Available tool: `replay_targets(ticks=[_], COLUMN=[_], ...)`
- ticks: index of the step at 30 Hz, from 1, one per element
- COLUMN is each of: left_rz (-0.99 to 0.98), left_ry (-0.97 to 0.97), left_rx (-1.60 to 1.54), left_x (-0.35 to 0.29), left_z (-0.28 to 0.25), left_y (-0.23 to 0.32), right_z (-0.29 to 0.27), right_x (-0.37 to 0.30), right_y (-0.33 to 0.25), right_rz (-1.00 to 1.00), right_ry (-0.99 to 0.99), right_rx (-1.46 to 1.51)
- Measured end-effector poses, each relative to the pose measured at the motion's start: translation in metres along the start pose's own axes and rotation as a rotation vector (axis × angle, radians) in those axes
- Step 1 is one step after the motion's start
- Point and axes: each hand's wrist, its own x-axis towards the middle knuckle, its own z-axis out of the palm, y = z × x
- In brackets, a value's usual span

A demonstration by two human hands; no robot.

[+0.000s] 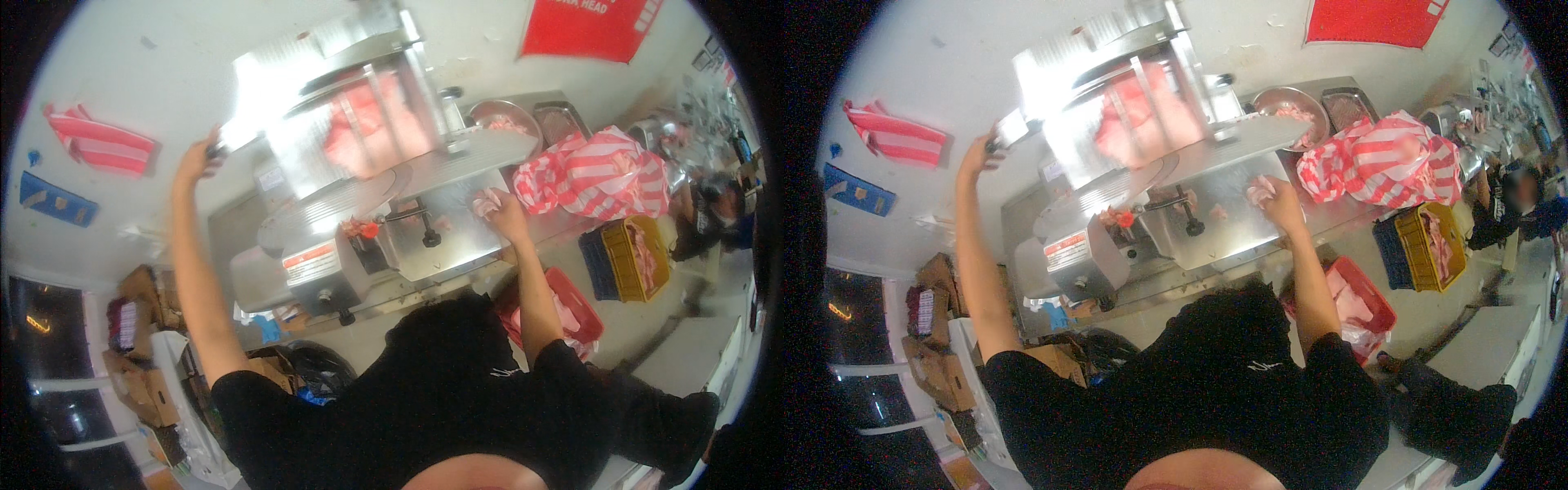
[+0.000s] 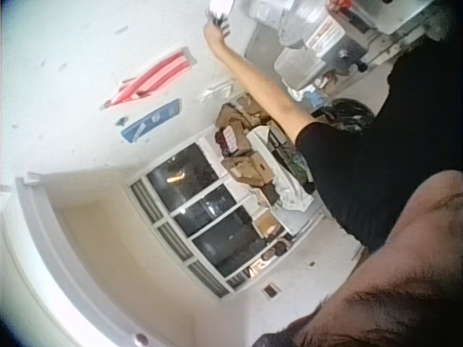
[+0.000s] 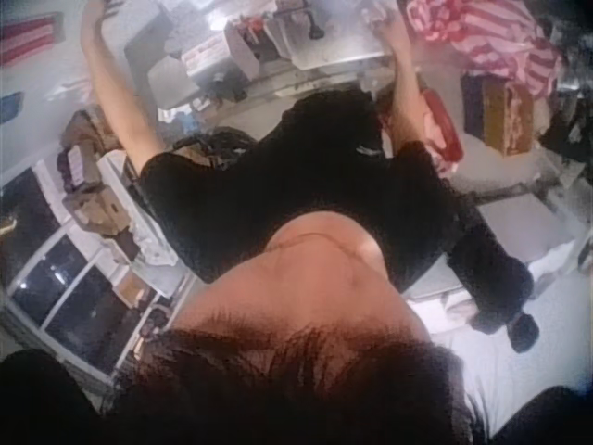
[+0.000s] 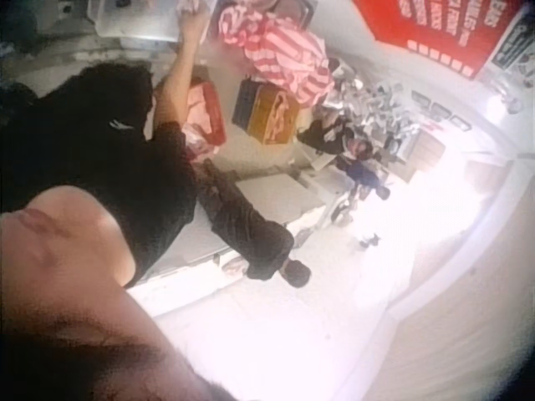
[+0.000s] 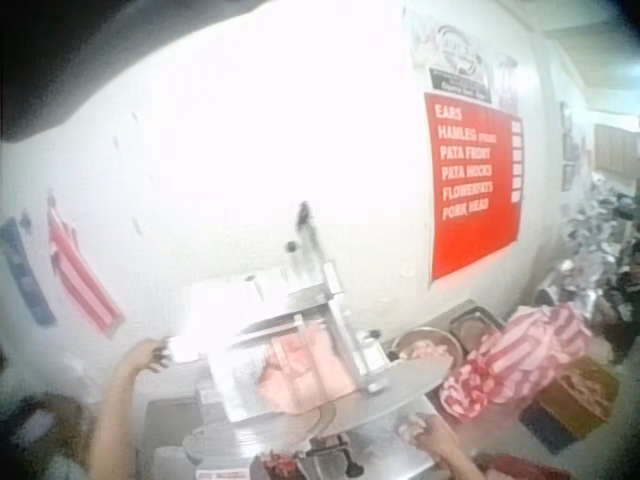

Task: The person operates a meat slicer to cut thin slices of pork and places the sliced pieces onto a tray held by a coworker.

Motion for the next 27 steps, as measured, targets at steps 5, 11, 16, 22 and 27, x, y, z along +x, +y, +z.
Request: replay_targets(ticks=[5, 11, 16, 22, 27], left_rz=[0.198, 0.200, 0.121, -0.048, -0.133], left_ry=[0.018, -0.038, -0.046, -0.046, -0.053], left_rx=[0.062, 0.054, 0.044, -0.094, -0.092], left_x=[-0.013, -0.015, 0.003, 0.012, 0.014], left_z=[0.099, 0.109, 0.037, -0.045, -0.087], left_y=[0.116, 0.135, 0.042, -0.061, -0.104], right_z=[0.005, 0.048, 0.082, 0.065, 0.122], right_x=[0.007, 0.000, -0.018, -0.014, 0.013], right_y=[-0.003, -0.028, -0.001, 0.006, -0.005], right_rz=[0.048, -0.288, -0.565, -0.611, -0.324], right_ry=[-0.003, 0.048, -0.262, -0.176, -0.074], right_rx=[0.168, -0.210, -0.946, -0.909, -0.746])
